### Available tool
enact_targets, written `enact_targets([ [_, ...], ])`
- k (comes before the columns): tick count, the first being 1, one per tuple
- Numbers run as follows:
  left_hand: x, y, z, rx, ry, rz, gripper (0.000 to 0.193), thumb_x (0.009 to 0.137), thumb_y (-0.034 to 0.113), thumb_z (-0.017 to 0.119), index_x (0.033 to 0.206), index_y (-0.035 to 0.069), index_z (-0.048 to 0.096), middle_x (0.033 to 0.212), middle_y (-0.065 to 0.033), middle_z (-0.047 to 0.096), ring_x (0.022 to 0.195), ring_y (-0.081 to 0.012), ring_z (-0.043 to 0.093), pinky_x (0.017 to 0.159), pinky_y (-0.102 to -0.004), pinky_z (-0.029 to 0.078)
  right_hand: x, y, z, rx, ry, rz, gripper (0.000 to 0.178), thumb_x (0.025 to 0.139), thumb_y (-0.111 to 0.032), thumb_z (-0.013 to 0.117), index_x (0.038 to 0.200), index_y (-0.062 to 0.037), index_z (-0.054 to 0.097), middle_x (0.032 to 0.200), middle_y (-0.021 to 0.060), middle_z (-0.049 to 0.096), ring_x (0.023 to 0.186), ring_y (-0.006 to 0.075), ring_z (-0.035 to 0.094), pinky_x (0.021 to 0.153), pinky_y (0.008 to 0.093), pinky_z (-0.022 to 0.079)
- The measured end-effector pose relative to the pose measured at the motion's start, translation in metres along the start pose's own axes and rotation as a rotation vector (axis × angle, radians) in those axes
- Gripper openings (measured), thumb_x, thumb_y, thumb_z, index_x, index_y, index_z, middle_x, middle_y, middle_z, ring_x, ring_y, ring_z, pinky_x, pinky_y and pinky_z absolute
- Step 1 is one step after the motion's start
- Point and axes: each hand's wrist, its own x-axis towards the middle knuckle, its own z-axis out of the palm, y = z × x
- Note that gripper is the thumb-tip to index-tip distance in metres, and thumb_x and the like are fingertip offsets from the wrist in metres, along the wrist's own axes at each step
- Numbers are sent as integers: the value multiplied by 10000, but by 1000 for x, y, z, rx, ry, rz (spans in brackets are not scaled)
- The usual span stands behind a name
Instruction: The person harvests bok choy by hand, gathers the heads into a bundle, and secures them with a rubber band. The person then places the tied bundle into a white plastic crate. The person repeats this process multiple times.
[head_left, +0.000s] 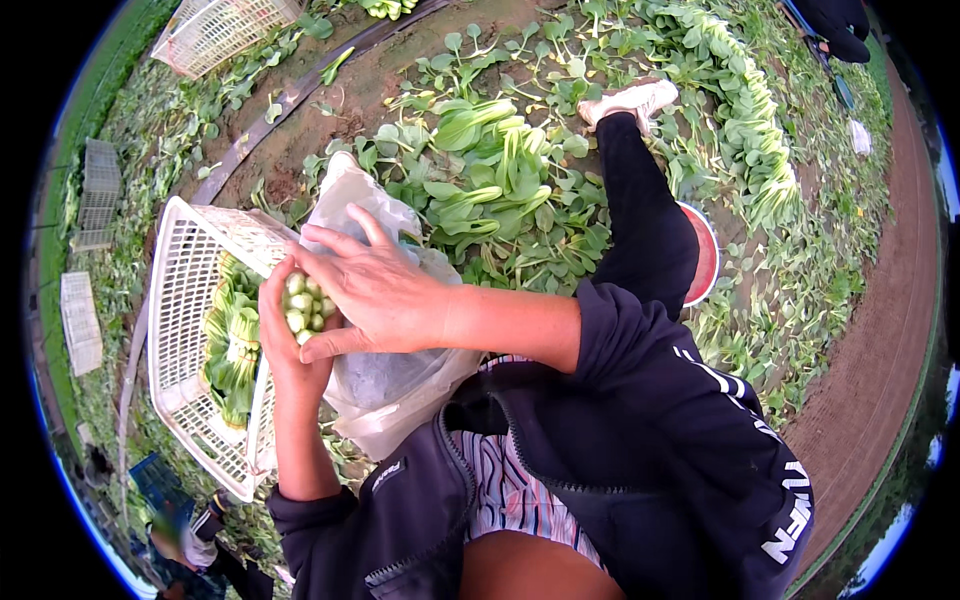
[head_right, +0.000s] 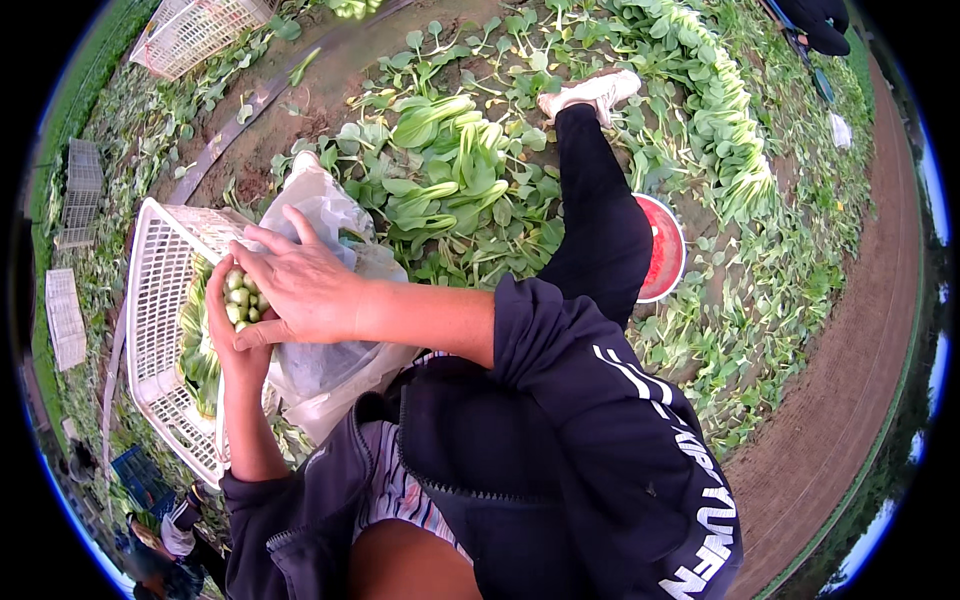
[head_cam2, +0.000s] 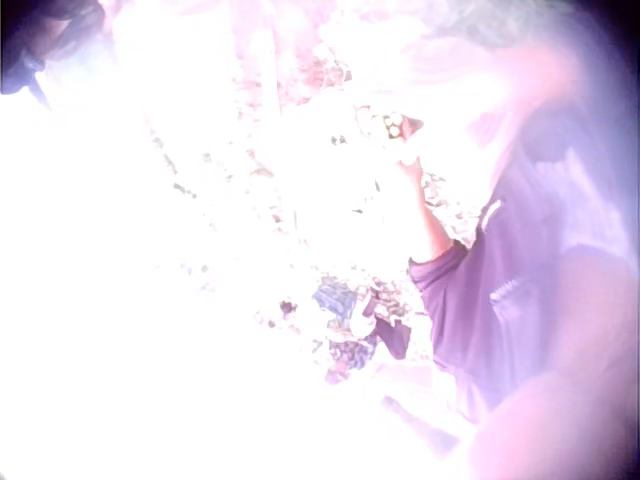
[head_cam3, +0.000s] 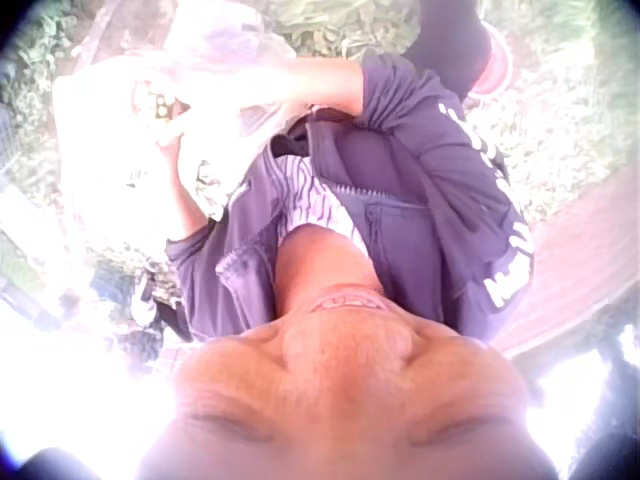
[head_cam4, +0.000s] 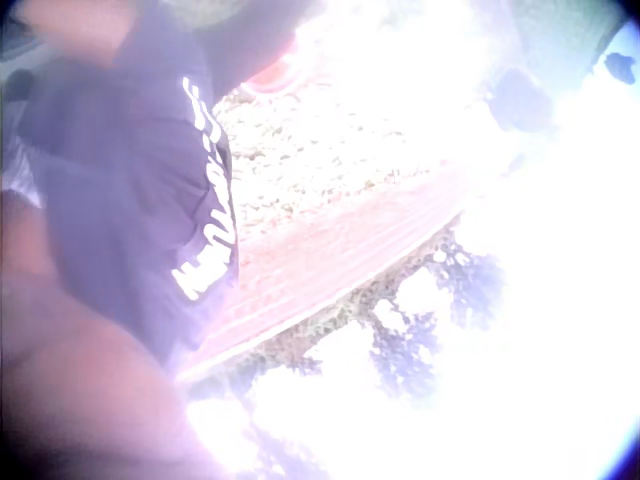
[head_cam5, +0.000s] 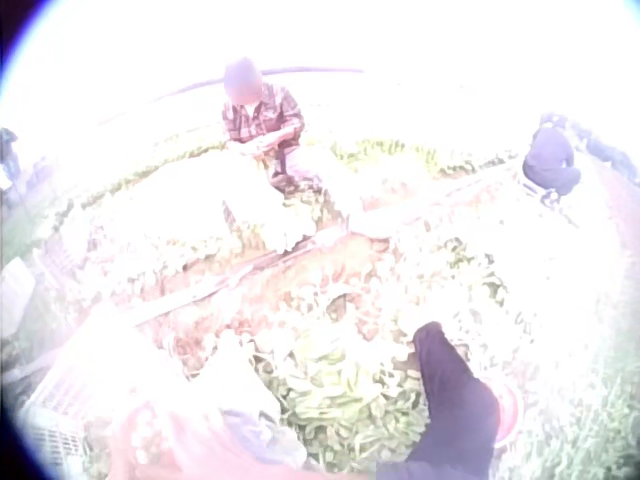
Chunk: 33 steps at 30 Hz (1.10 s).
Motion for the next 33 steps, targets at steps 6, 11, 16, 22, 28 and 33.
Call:
enact_targets([
  [6,22,7,11,-90,-69,27,696,643,-89,694,1283,29,448,1166,-164,544,1067,-294,549,930,-372,433,-52,126,-61,-38,224,258,530,912,-511,521,1236,-96,584,1158,101,632,1124,260,560,1022,418,348],
  [11,8,-17,11,-222,-49,-7,746,700,-114,645,1364,34,340,1162,-162,489,1042,-245,501,943,-354,399,-100,253,-30,-39,1,986,260,871,-320,596,1030,-125,664,906,52,691,823,258,650,718,364,504],
  [16,11,-22,10,-130,-30,33,814,670,-76,655,1391,37,295,1101,-165,493,959,-248,483,888,-364,393,-161,305,68,-295,-123,753,288,774,-191,699,1041,-122,619,867,83,664,845,275,643,774,382,504],
  [22,12,-27,5,-251,-30,-43,829,662,-84,644,1397,40,282,1123,-157,487,949,-227,482,893,-358,393,-148,305,75,-112,-195,1022,310,759,-222,716,1020,-119,585,908,82,664,876,280,635,765,396,492],
  [28,18,-21,2,-383,-83,-182,775,707,-77,666,1392,44,324,1170,-110,477,1057,-198,503,948,-321,406,-117,269,1,345,301,780,351,822,-121,702,1156,-74,605,943,20,669,787,92,614,697,249,489],
  [33,17,-21,0,-479,-90,-192,804,713,-23,721,1410,75,334,1212,-104,493,1109,-187,510,972,-331,411,-71,157,-88,846,597,639,337,879,-137,667,1192,-46,580,1022,8,615,825,80,561,746,242,465],
])
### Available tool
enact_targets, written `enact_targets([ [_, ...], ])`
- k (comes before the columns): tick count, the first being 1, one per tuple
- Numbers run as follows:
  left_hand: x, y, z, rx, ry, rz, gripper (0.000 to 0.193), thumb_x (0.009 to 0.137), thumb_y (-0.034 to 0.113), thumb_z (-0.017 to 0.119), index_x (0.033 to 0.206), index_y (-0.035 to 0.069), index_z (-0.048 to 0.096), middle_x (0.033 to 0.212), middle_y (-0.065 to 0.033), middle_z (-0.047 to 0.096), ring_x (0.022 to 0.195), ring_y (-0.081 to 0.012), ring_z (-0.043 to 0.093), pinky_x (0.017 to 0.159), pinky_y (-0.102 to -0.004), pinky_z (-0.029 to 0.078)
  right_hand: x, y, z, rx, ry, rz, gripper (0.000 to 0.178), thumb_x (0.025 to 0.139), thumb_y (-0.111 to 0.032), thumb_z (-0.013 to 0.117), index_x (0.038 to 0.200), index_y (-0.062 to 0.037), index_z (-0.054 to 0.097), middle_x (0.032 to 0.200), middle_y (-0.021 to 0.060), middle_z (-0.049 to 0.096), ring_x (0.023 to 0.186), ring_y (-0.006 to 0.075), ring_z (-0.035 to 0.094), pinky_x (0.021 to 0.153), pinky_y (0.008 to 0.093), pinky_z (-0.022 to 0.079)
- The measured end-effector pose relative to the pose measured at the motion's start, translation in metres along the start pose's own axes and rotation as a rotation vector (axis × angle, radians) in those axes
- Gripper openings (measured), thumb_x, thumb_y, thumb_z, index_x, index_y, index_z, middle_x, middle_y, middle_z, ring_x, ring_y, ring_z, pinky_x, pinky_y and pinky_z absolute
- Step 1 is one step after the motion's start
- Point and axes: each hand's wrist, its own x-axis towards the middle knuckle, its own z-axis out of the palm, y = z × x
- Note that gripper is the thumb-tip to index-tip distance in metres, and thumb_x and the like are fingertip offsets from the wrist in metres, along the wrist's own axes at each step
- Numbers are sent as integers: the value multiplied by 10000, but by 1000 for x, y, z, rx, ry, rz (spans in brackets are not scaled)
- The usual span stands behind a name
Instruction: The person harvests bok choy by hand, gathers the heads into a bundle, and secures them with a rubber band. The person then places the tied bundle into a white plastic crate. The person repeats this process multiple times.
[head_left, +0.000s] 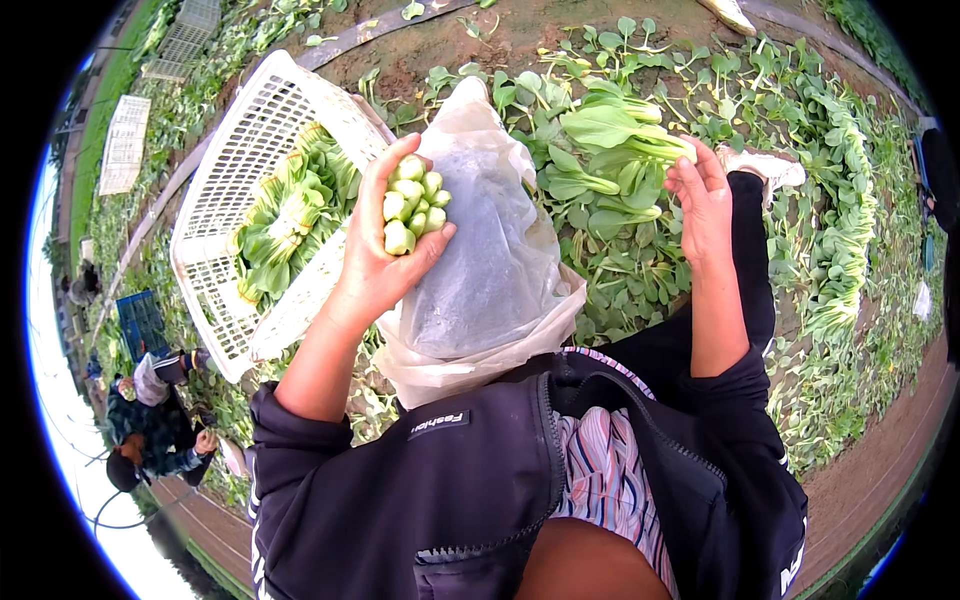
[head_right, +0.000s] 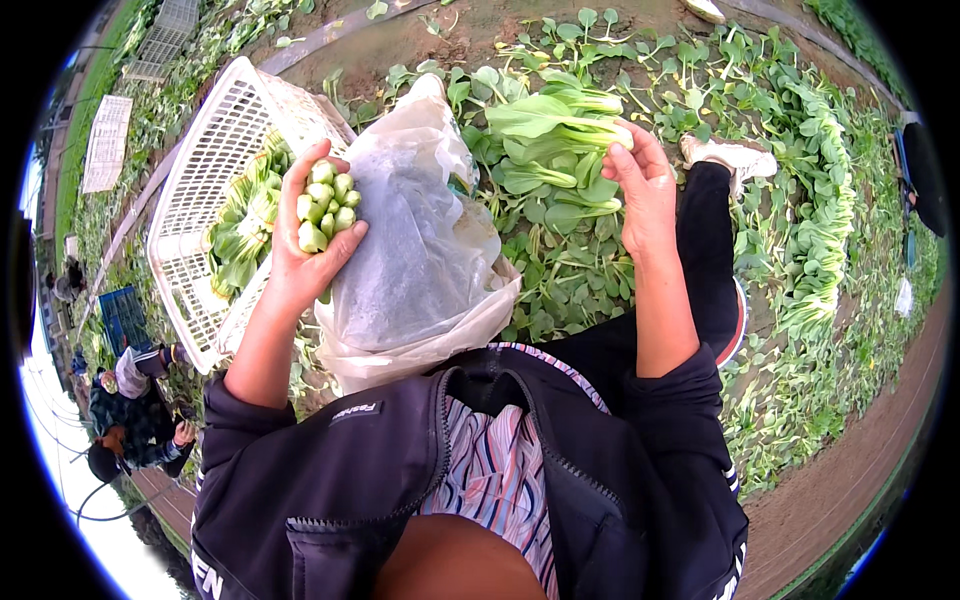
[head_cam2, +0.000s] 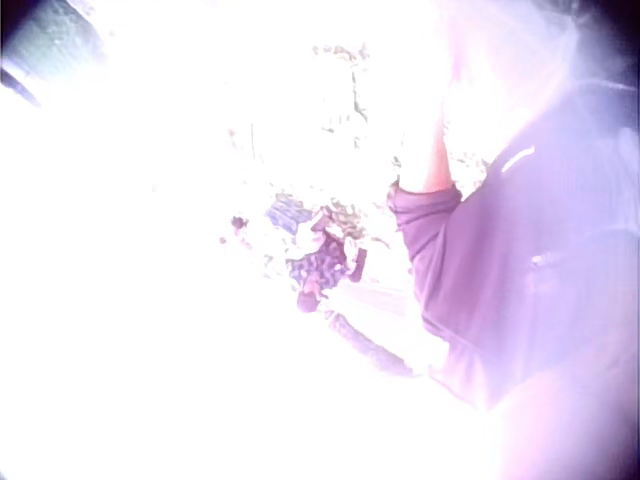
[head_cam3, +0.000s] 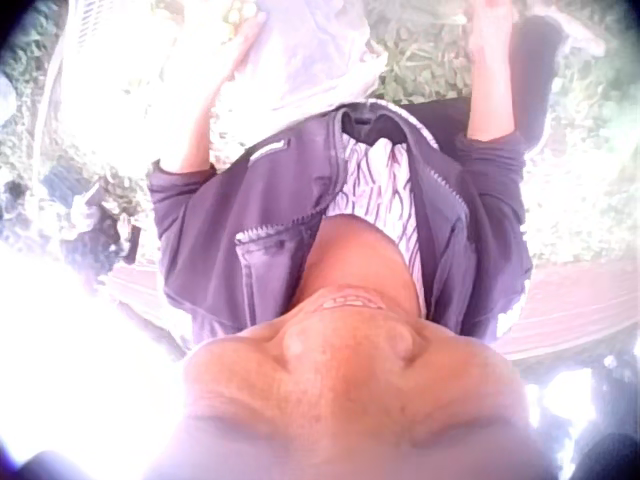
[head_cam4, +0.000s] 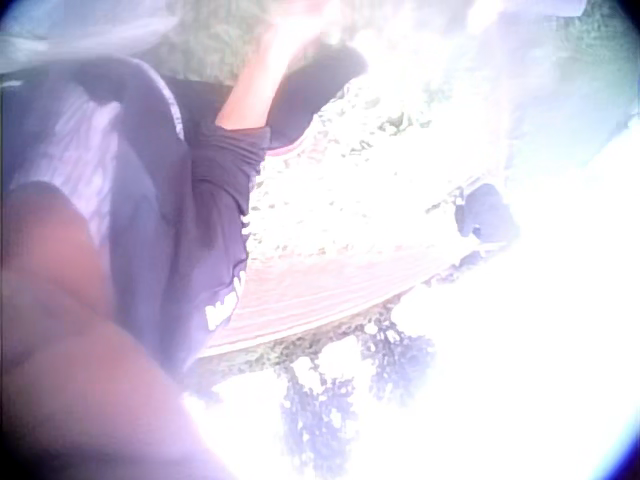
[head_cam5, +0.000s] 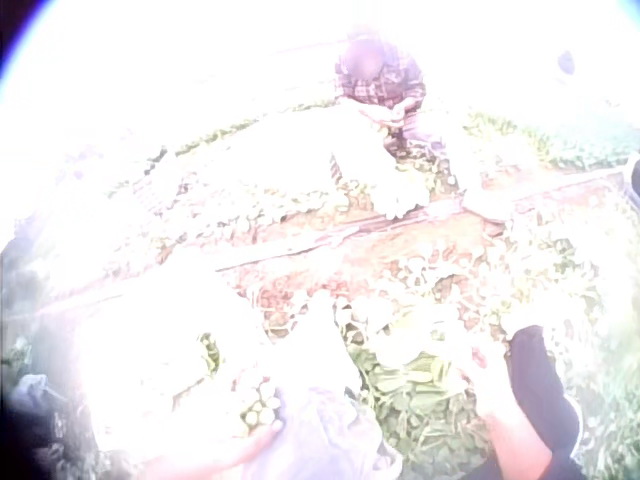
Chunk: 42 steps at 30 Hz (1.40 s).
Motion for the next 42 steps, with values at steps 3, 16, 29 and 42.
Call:
enact_targets([
  [3,-5,8,-3,-57,-50,-26,854,715,84,779,1431,82,313,1253,-118,493,1131,-189,502,989,-339,401,-33,-43,32,376,-171,-73,327,927,-186,602,1198,-9,559,943,22,624,777,98,546,731,245,461],
  [16,4,30,-25,312,-482,197,1181,565,399,869,1478,58,203,1377,-207,383,1293,-354,379,1092,-400,292,-130,-29,166,-30,-456,61,300,844,-90,697,1046,-11,490,908,56,578,717,78,614,595,215,504],
  [29,-3,33,3,530,-270,399,905,633,83,769,1410,27,309,1263,-207,481,1170,-387,474,1006,-438,380,-104,-54,152,-522,-308,-842,610,943,-465,473,1298,31,478,1271,195,540,1251,364,437,1052,453,312],
  [42,-9,12,13,727,-40,321,753,678,91,734,1330,-9,371,1197,-222,503,1090,-408,508,929,-460,419,-77,-23,177,-501,-581,-782,698,928,-539,437,1414,-43,369,1420,160,408,1341,309,360,1110,518,182],
])
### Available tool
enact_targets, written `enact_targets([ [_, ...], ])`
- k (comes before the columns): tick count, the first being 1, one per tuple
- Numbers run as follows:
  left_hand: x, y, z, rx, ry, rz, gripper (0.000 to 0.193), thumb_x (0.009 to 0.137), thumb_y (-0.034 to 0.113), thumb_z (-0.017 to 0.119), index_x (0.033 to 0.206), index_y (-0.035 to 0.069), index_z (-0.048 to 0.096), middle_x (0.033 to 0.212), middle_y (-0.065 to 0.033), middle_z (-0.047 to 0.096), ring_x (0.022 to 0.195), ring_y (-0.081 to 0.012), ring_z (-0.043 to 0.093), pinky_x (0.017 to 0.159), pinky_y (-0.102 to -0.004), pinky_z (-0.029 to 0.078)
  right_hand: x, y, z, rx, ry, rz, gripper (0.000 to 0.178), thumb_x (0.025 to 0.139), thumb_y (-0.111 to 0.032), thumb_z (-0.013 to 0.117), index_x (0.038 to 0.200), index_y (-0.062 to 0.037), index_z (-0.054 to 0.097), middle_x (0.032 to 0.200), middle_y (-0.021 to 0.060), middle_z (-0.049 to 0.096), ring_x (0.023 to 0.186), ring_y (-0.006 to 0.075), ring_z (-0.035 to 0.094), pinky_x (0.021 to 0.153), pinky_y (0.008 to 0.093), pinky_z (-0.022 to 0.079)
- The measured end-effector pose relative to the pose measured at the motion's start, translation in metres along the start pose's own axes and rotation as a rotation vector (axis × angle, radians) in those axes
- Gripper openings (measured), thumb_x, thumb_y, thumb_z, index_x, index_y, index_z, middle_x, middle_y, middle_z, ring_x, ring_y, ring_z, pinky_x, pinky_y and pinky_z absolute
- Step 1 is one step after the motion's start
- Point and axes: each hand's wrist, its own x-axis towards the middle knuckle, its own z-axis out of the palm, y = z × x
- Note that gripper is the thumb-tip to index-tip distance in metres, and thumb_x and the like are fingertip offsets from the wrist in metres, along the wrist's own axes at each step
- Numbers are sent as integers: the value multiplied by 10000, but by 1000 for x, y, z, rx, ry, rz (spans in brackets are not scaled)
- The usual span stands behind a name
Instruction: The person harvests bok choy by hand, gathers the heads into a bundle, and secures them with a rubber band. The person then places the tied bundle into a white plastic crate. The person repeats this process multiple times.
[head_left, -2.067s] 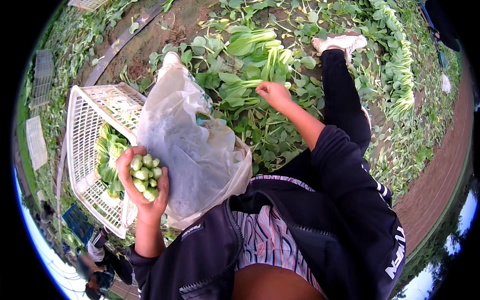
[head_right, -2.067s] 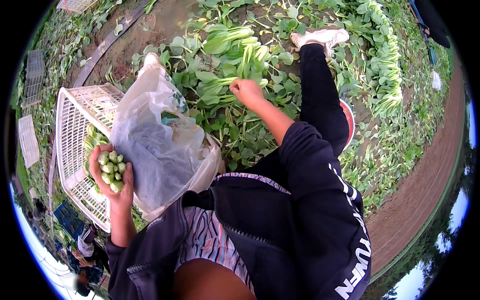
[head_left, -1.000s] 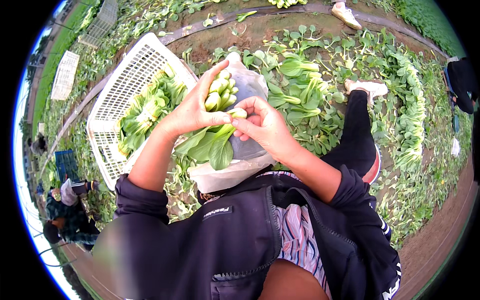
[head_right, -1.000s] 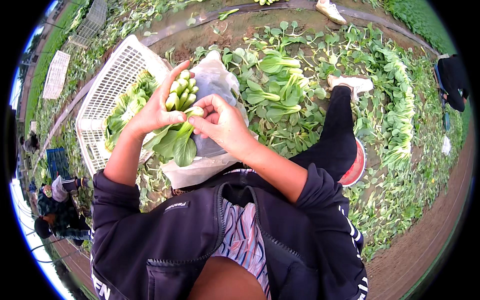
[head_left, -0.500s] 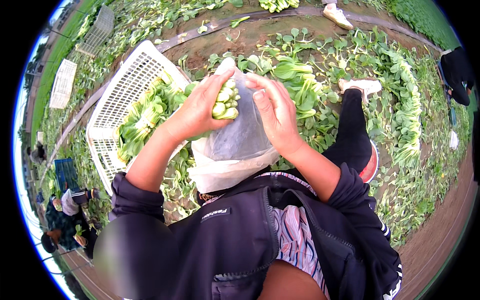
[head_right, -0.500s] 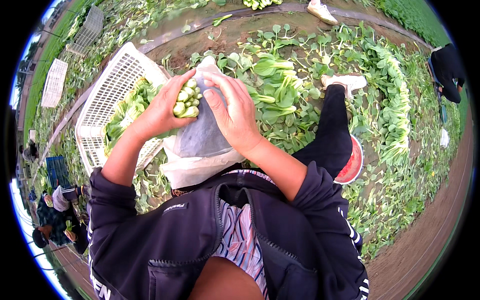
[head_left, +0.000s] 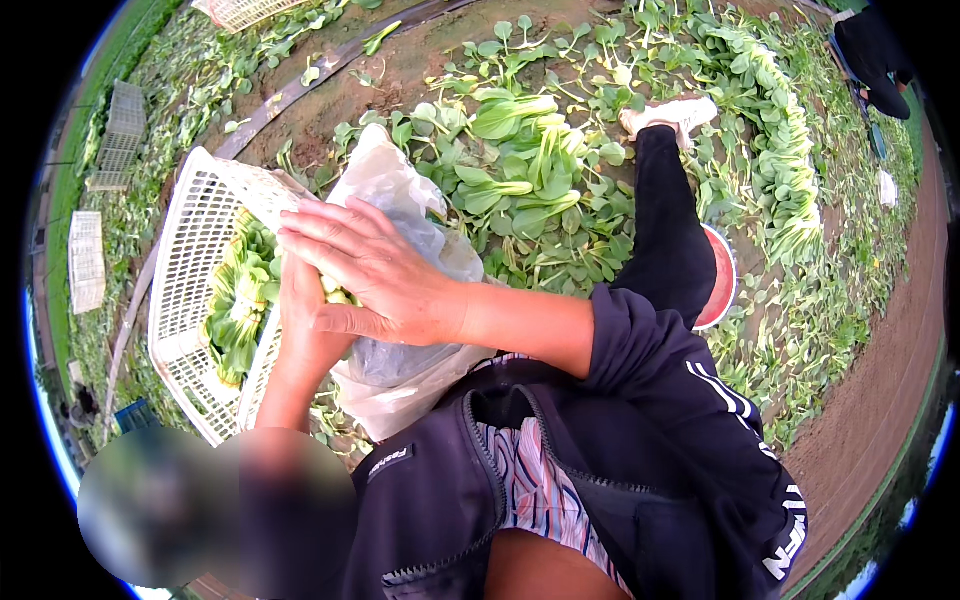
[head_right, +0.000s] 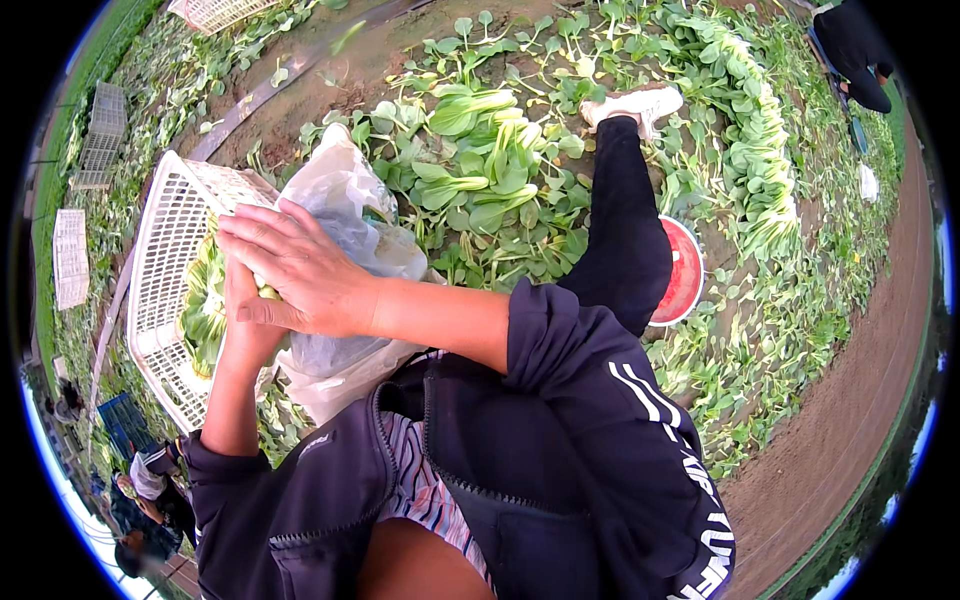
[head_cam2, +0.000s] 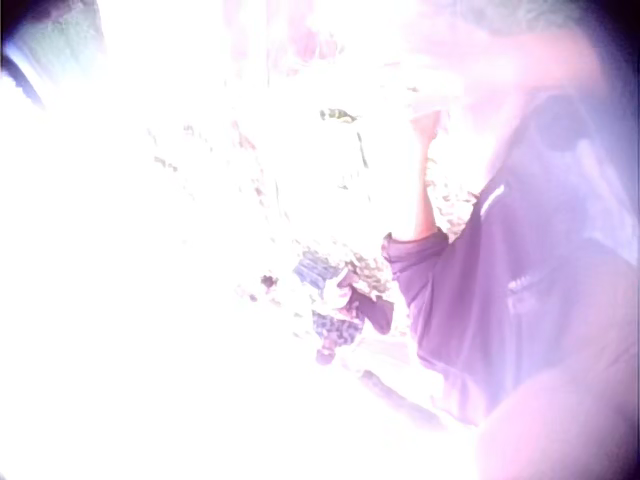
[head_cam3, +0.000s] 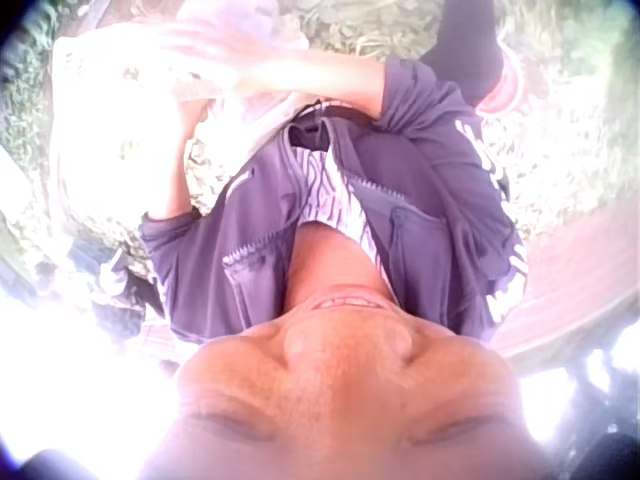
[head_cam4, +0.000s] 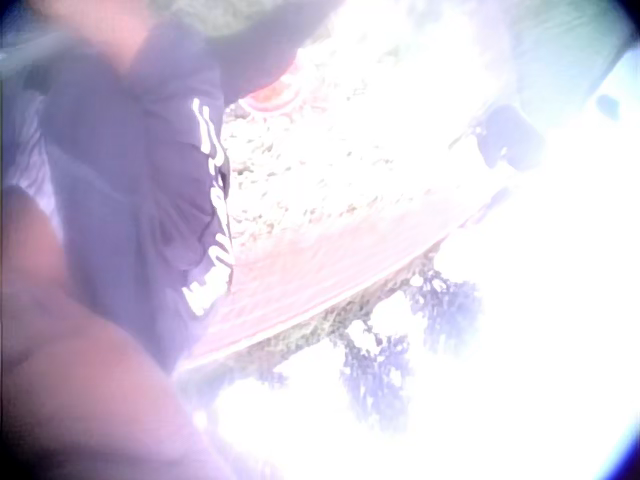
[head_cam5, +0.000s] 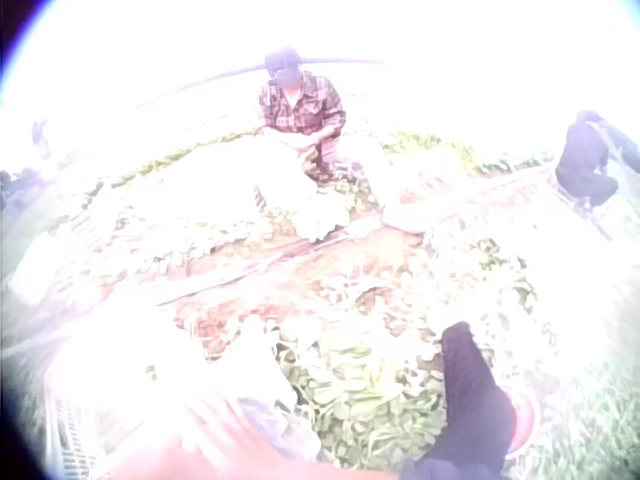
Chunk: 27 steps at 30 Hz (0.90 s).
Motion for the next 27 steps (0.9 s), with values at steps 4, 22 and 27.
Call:
enact_targets([
  [4,2,4,0,-222,22,-95,885,540,26,791,1327,40,386,1044,-151,504,929,-284,525,849,-388,442,-16,74,-46,79,160,241,425,967,-372,481,1248,-65,570,1187,109,600,1113,270,544,1008,385,357],
  [22,-13,-30,7,-293,107,-133,917,639,209,790,1382,69,272,1047,-127,463,974,-266,451,917,-436,349,-151,338,-132,-272,493,1184,389,759,-346,739,1015,-95,587,912,30,669,839,187,646,782,341,492],
  [27,-3,-19,8,-356,64,-145,888,580,93,775,1354,75,339,1182,-196,489,1077,-321,488,954,-431,396,-70,211,-118,-49,442,745,384,722,-218,789,995,-87,553,906,10,650,854,131,627,788,296,485],
])
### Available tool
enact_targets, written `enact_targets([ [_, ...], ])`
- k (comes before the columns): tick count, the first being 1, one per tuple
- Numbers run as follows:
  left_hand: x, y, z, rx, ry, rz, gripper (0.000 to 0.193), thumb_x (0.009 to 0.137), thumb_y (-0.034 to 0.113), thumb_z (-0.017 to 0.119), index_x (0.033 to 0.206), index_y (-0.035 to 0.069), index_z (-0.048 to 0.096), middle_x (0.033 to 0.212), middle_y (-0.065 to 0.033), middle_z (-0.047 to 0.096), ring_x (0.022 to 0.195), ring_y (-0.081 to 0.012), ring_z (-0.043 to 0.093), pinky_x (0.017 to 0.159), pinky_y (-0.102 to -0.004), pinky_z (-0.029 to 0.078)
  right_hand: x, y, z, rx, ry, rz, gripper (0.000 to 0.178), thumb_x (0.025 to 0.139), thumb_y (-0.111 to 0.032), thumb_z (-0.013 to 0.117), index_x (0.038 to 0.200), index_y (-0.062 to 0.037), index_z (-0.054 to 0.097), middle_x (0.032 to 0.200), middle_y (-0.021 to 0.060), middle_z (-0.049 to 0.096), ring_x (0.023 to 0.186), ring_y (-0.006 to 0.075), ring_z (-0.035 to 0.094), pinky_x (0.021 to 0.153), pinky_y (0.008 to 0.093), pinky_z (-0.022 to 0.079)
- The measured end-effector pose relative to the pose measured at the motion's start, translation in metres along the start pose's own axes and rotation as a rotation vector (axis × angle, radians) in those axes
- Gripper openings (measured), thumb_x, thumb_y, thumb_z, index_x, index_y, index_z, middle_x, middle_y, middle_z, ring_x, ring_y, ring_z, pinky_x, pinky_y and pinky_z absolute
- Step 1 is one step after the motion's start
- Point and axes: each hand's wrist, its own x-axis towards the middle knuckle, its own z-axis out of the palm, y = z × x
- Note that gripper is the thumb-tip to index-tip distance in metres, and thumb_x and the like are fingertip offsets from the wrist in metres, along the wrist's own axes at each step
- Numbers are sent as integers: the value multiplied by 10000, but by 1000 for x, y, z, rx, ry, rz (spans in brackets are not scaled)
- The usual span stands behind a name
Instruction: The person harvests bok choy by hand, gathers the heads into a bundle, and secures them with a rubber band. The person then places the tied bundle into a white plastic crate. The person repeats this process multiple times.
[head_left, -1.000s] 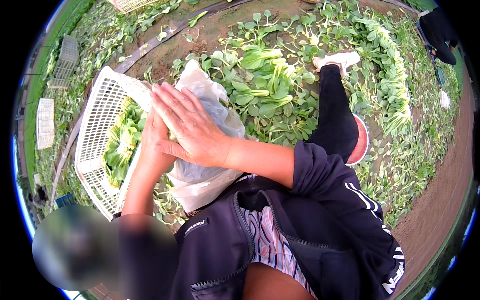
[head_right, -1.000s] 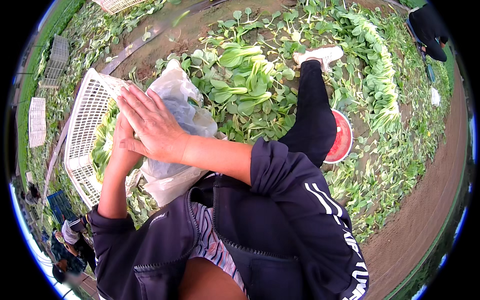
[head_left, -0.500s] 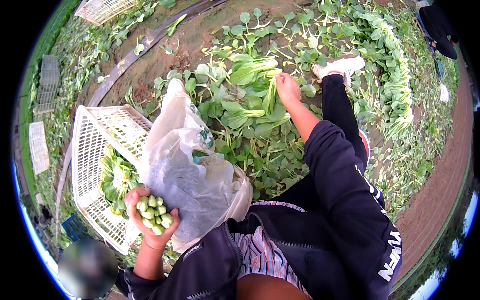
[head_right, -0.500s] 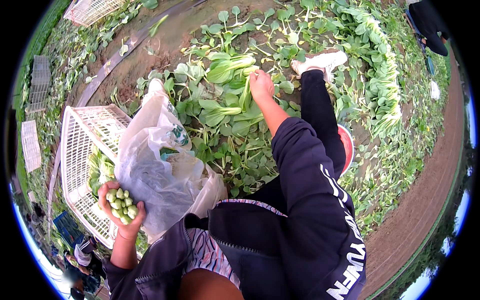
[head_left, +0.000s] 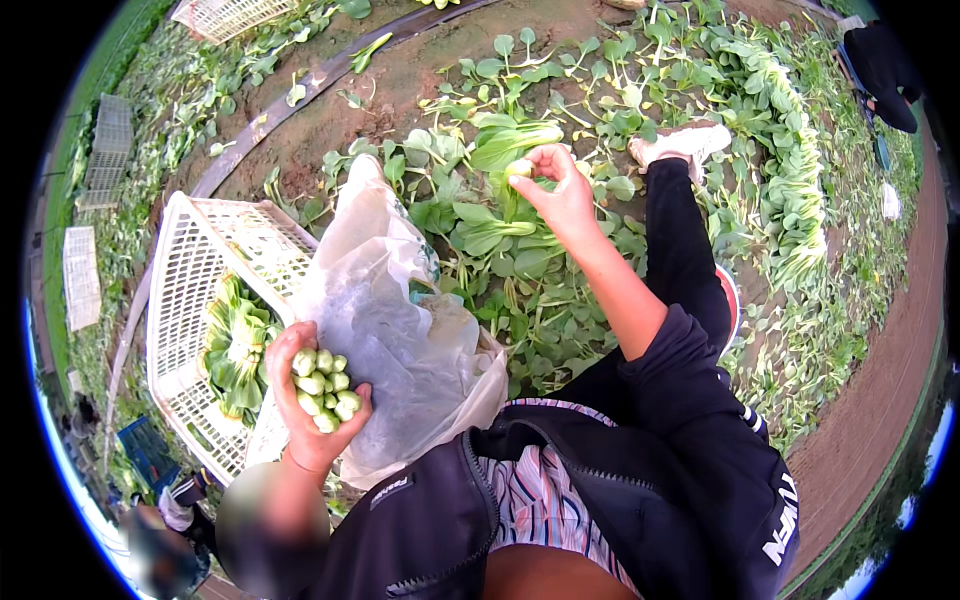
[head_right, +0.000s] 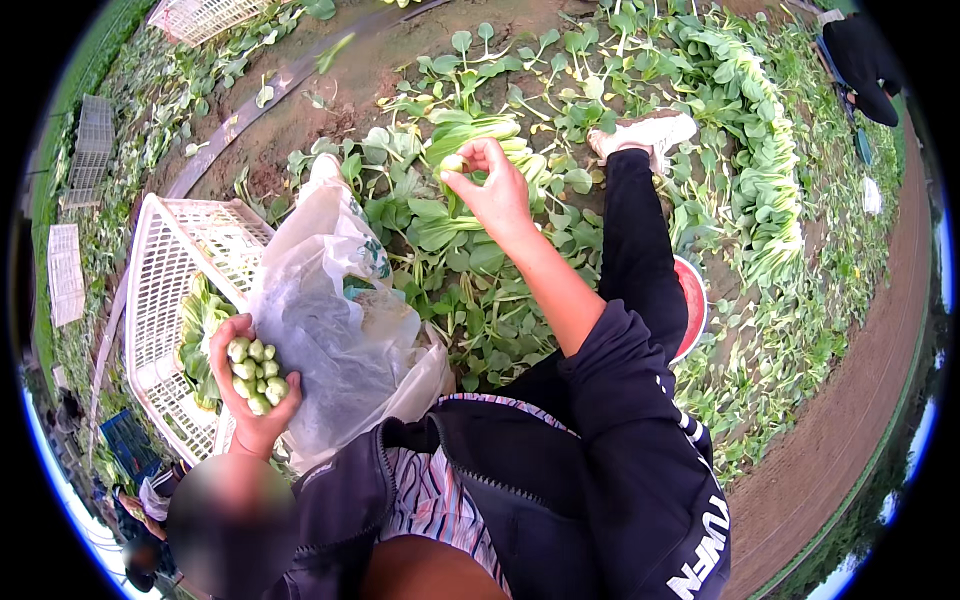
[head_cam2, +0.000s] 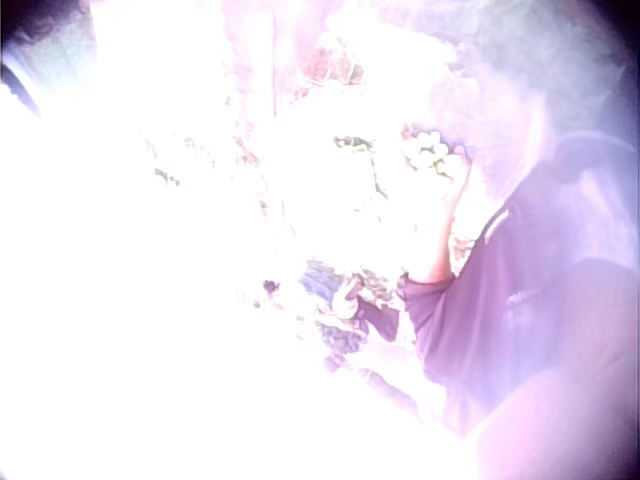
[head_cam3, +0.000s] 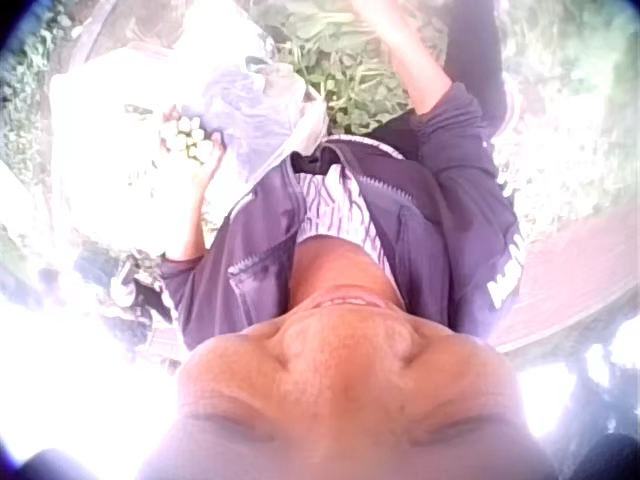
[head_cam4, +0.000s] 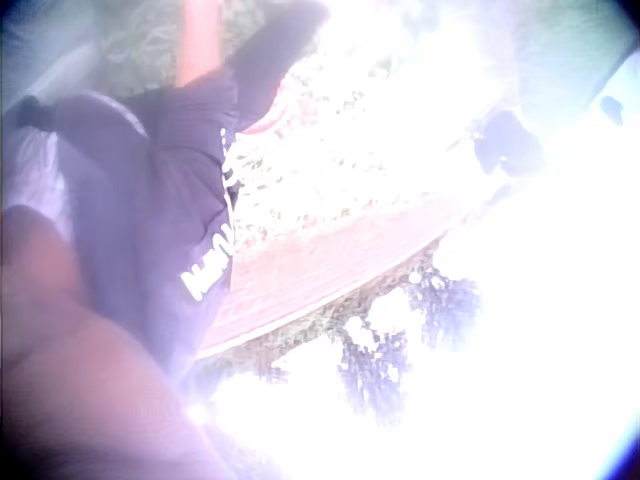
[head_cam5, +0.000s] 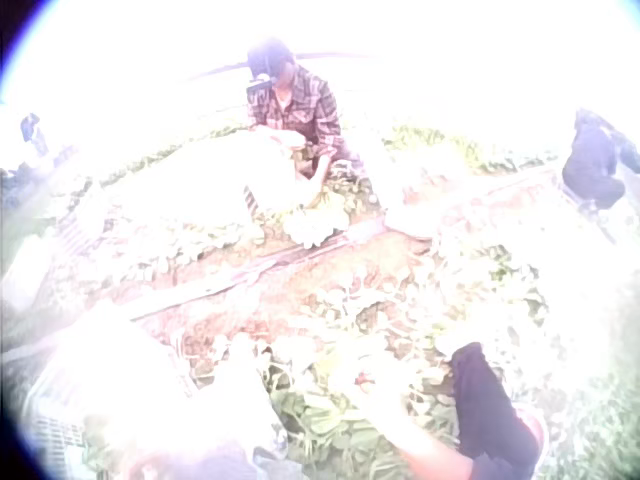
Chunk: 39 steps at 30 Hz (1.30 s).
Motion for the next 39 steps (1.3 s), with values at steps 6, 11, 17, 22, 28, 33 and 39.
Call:
enact_targets([
  [6,37,34,-4,88,-234,167,843,514,62,791,1276,73,431,1492,-264,216,1103,-351,549,952,-438,436,-68,-157,43,522,-138,-292,375,736,-62,785,974,-50,496,986,50,626,924,135,609,847,295,486],
  [11,39,44,-3,202,-291,180,788,516,84,774,1244,101,472,1457,-194,319,1197,-364,478,980,-423,382,-99,-173,50,685,-224,-206,353,791,-53,751,1010,-38,475,978,40,585,880,109,595,785,255,493],
  [17,38,49,-5,180,-312,203,742,541,87,749,1230,101,473,1355,-146,456,1194,-343,483,961,-410,375,-97,-170,6,275,-183,-337,149,857,-60,664,975,-8,589,868,30,613,731,121,595,660,252,478],
  [22,36,46,-3,160,-339,162,771,530,61,762,1241,98,465,1316,-164,485,1195,-349,478,1025,-412,343,-87,-155,-16,146,-264,-374,152,910,-140,594,989,-11,601,864,75,620,747,173,585,687,283,465],
  [28,37,47,-2,148,-337,109,769,526,65,760,1237,103,467,1287,-159,511,1183,-363,489,1002,-428,356,-88,-140,-17,195,-472,-424,607,834,-214,694,1374,-80,451,1368,82,497,1287,212,430,1097,384,306],
  [33,43,41,5,84,-344,117,817,533,53,768,1276,115,434,1423,-198,394,1288,-388,413,1042,-454,342,-86,-137,31,804,-612,-256,456,869,-116,668,1297,-49,525,1268,53,572,1180,159,513,1037,321,377],
  [39,35,35,-2,46,-303,34,799,541,17,702,1289,114,438,1493,-233,267,1334,-372,359,1064,-437,339,-50,-103,2,1111,-211,86,391,925,-293,597,1219,-36,568,1105,45,627,991,131,573,944,328,422],
])
